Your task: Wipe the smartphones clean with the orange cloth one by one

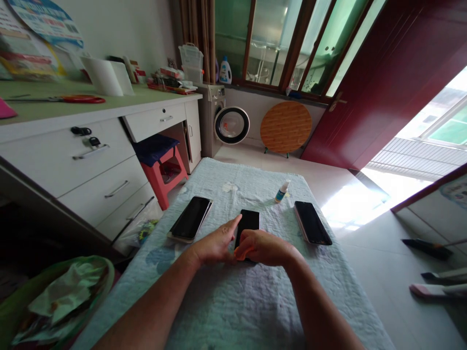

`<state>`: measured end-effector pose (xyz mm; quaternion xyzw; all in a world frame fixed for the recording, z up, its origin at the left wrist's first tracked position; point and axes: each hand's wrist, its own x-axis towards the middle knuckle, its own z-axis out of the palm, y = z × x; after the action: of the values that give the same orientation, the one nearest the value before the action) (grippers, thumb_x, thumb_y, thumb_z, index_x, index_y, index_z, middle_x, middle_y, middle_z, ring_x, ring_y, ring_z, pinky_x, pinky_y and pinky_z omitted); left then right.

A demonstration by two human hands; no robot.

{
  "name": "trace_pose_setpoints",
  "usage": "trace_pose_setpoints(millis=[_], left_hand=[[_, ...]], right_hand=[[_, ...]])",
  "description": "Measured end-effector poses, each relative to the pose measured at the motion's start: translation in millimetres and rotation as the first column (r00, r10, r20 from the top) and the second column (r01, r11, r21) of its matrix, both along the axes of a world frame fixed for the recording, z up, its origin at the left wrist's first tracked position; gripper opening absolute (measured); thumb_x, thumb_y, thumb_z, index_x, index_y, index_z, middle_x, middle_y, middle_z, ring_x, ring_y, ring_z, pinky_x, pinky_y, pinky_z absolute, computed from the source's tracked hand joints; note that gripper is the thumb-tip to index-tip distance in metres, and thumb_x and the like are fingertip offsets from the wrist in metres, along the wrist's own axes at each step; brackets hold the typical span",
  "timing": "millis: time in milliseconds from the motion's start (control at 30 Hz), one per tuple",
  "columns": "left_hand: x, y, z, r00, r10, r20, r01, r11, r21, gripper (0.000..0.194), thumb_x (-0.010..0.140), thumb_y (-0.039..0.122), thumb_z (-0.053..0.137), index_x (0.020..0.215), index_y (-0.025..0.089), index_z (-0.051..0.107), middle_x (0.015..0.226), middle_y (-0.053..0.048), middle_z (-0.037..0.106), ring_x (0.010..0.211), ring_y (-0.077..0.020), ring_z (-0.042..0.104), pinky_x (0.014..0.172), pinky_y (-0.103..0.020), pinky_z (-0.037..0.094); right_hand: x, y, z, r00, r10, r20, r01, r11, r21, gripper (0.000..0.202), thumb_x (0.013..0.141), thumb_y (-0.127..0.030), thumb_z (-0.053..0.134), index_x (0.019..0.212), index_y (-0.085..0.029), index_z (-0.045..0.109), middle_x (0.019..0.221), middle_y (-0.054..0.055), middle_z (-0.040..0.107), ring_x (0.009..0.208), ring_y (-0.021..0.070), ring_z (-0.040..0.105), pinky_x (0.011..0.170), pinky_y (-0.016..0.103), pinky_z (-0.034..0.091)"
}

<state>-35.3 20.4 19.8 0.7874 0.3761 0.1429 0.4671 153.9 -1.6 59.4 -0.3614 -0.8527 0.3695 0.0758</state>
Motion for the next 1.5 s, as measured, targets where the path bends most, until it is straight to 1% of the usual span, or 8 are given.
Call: trace_pose_setpoints(millis=[200,300,433,633,733,1067,1267,1500], left_hand=[[-1.3,0.6,0.9,1.0,-0.028,0.004,0.028,0.999,-0.022,0.119,0.056,0.02,0.077,0.15,0.028,0.005,0.157,-0.011,0.015,0.131,-0.0311,0.039,0.1,-0.041,0.043],[-1.3,0.7,0.3,1.0,-0.027,-0.005,0.027,1.0,0.003,0.119,0.056,0.02,0.077,0.15,0.024,0.006,0.157,-0.012,0.016,0.137,-0.0321,0.031,0.105,-0.041,0.038],[0.1,0.8,-2.7,1.0,-0.016,-0.01,0.016,0.999,0.049,0.12,0.056,0.022,0.079,0.15,0.023,0.006,0.156,-0.014,0.017,0.141,-0.031,0.022,0.11,-0.043,0.03],[4.0,-0.6,-1.1,0.998,0.04,-0.049,-0.034,0.992,0.123,0.126,0.052,0.023,0.083,0.15,0.016,0.004,0.155,-0.02,0.012,0.143,-0.0364,0.008,0.112,-0.048,0.026],[5.2,-0.9,-0.8,0.997,0.046,-0.062,-0.037,0.99,0.135,0.13,0.052,0.023,0.084,0.15,0.017,-0.001,0.155,-0.021,0.009,0.144,-0.0373,0.004,0.113,-0.05,0.021],[5.5,1.8,-6.4,0.999,0.031,0.009,-0.032,0.986,0.161,0.128,0.05,0.024,0.084,0.15,0.021,0.004,0.152,-0.016,0.017,0.142,-0.0341,0.015,0.115,-0.049,0.02],[6.7,2.9,-1.0,0.993,-0.036,-0.112,0.06,0.976,0.211,0.1,0.056,0.028,0.08,0.143,0.016,0.032,0.149,-0.016,0.03,0.139,-0.0339,0.025,0.116,-0.046,0.02],[9.4,-1.3,6.4,0.981,-0.039,-0.191,0.09,0.96,0.266,0.088,0.062,0.03,0.076,0.139,0.018,0.036,0.146,-0.014,0.038,0.134,-0.032,0.035,0.113,-0.045,0.024]], right_hand=[[15.9,3.2,2.0,0.996,-0.091,-0.02,0.088,0.987,-0.138,0.037,0.069,0.001,0.05,0.08,-0.022,0.077,0.078,0.0,0.066,0.074,0.0113,0.06,0.067,0.018,0.044],[24.5,11.9,-8.0,0.963,-0.269,-0.026,0.269,0.963,-0.014,0.035,0.071,-0.001,0.05,0.081,-0.021,0.076,0.082,0.002,0.065,0.073,0.0111,0.06,0.069,0.021,0.045],[22.0,20.0,-21.3,0.885,-0.458,-0.083,0.464,0.854,0.236,0.031,0.076,-0.003,0.049,0.082,-0.019,0.075,0.084,0.004,0.063,0.077,0.0129,0.058,0.075,0.025,0.044],[2.6,11.4,-18.4,0.97,-0.217,-0.11,0.232,0.961,0.149,0.042,0.07,0.003,0.045,0.085,-0.022,0.075,0.085,0.001,0.058,0.077,0.0101,0.056,0.073,0.019,0.044],[-1.6,10.9,-19.6,0.974,-0.204,-0.1,0.219,0.961,0.172,0.04,0.07,0.003,0.046,0.084,-0.021,0.074,0.085,0.001,0.057,0.079,0.0106,0.055,0.074,0.02,0.043],[-12.8,42.2,-41.2,0.855,-0.518,0.042,0.436,0.759,0.484,0.026,0.088,-0.012,0.046,0.092,-0.022,0.07,0.096,0.005,0.057,0.091,0.0166,0.046,0.08,0.026,0.035],[-11.2,45.2,-47.2,0.769,-0.633,0.087,0.499,0.68,0.536,0.026,0.089,-0.019,0.047,0.104,-0.028,0.067,0.108,0.005,0.055,0.096,0.021,0.044,0.081,0.03,0.032],[5.0,48.1,-52.0,0.668,-0.742,0.062,0.611,0.594,0.524,0.036,0.086,-0.01,0.041,0.105,-0.023,0.068,0.105,0.007,0.057,0.092,0.0205,0.045,0.081,0.029,0.033]])
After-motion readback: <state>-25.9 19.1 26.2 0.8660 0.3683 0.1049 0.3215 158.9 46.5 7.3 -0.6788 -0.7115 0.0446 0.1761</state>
